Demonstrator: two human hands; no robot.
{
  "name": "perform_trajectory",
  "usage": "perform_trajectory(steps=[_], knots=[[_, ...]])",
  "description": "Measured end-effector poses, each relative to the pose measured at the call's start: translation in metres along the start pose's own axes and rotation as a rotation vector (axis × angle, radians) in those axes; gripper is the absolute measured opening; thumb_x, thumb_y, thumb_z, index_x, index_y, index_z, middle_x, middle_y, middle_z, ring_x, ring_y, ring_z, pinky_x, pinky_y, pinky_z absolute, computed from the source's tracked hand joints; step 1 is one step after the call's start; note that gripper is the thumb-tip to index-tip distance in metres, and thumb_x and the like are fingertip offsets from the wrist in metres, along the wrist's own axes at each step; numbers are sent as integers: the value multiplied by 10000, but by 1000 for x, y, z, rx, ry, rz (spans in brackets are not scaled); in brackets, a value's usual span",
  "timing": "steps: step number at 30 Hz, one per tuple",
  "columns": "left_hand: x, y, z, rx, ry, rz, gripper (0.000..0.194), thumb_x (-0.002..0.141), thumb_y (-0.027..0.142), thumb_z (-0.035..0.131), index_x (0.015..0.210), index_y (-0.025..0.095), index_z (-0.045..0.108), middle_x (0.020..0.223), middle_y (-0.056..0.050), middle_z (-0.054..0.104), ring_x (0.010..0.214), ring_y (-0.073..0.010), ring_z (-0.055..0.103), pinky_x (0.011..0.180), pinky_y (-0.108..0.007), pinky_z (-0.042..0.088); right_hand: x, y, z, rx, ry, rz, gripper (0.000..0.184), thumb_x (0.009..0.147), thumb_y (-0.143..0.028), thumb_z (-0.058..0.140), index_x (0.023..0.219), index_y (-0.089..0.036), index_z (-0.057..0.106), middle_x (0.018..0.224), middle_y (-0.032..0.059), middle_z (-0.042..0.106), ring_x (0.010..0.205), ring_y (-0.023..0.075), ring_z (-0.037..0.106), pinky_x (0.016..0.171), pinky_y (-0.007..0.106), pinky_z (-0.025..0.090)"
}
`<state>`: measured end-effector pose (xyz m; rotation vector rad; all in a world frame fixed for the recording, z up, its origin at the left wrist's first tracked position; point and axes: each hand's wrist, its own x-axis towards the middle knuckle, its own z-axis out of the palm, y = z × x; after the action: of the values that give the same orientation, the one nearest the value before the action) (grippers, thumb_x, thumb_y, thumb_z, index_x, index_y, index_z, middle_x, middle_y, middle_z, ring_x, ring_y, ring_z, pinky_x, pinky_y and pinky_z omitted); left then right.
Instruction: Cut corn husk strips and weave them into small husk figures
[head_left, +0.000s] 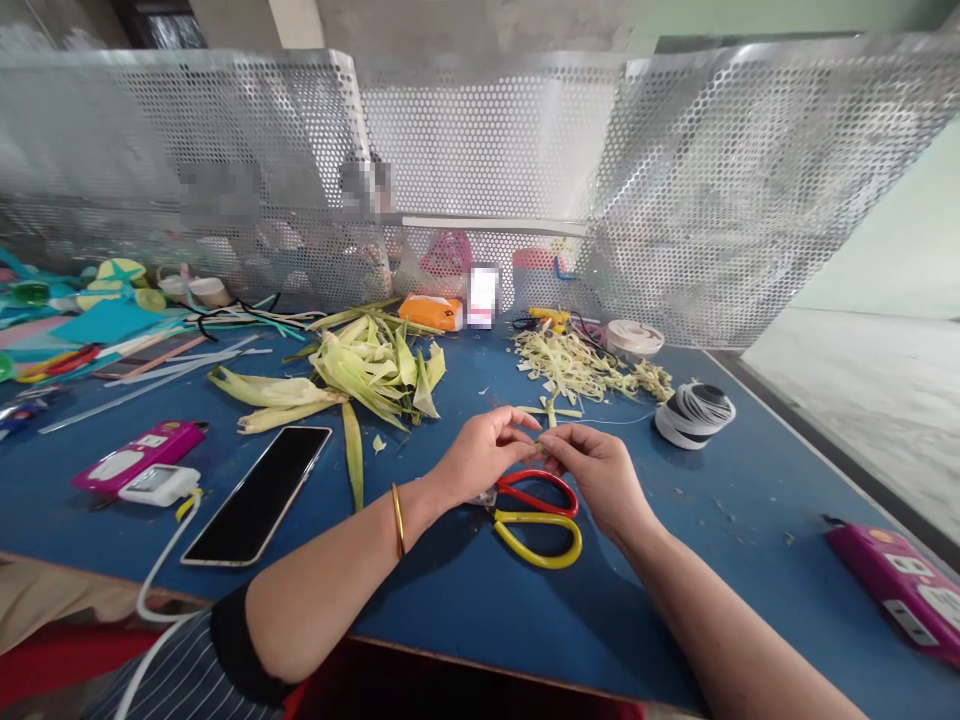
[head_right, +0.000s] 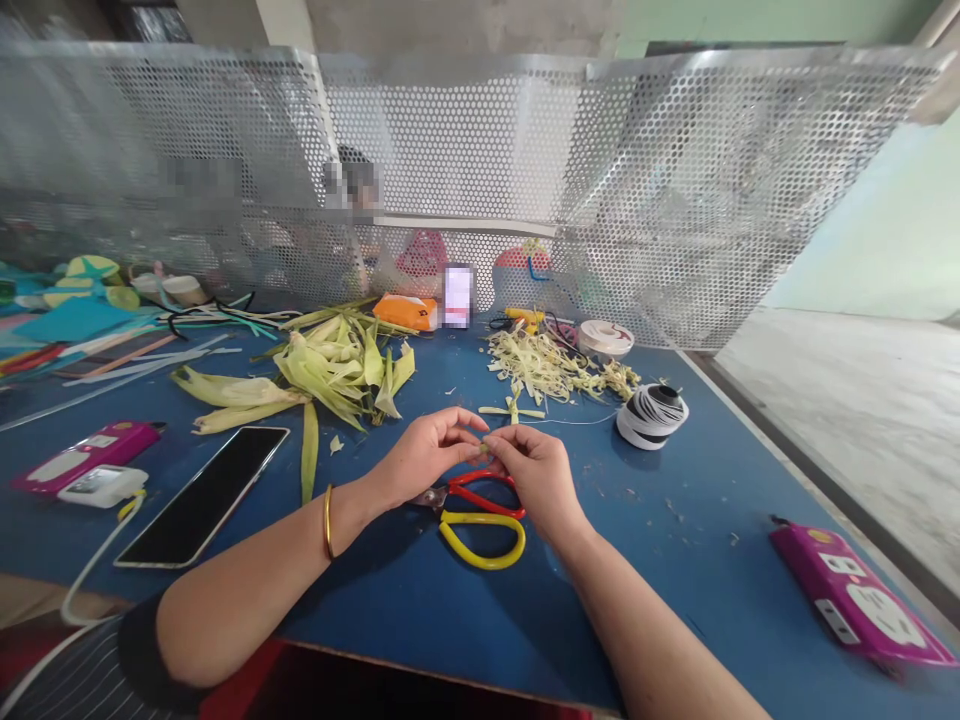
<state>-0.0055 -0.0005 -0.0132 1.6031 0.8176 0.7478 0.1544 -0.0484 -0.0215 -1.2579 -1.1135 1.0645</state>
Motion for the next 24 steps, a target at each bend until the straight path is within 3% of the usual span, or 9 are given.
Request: perform_trajectory(steps=[7, 16, 20, 22, 24], knots=[[1, 0, -2, 235, 39, 68, 231, 831, 220, 608, 1059, 183, 613, 821, -14, 734, 748, -153, 671, 710, -251, 492, 2, 2, -6, -203, -77, -68, 223, 748, -401, 691, 740, -178, 684, 602, -4, 626, 574, 133, 539, 557, 257, 422], [-2, 5, -3, 405, 28, 144, 289, 828, 253, 625, 1114, 215, 608, 769, 24, 736, 746, -152, 677, 750, -247, 472, 7, -1, -11, -133, -190, 17, 253, 715, -419, 708, 705, -175, 641, 572, -4, 626, 561, 137, 555, 577, 268, 447], [0, 3, -4, 361, 117, 124, 268, 815, 267, 646, 1075, 209, 614, 773, -3, 746, 759, -176, 698, 759, -267, 490, 16, 8, -23, -213, -38, -60, 276, 715, -449, 686, 737, -175, 655, 612, 15, 647, 598, 162, 573, 601, 290, 442], [2, 1, -5, 312, 176, 126, 224, 830, 244, 615, 1050, 206, 613, 781, -15, 748, 736, -174, 700, 751, -273, 501, 27, 14, -31, -330, 122, -157, 253, 724, -439, 661, 748, -187, 663, 710, 33, 682, 670, 185, 600, 650, 311, 446], [3, -1, -6, 261, 219, 118, 194, 831, 215, 595, 1024, 204, 615, 766, -16, 742, 693, -167, 694, 725, -272, 510, 41, 19, -38, -467, 203, -243, 205, 729, -403, 635, 703, -200, 657, 862, 58, 715, 813, 218, 629, 733, 335, 448]])
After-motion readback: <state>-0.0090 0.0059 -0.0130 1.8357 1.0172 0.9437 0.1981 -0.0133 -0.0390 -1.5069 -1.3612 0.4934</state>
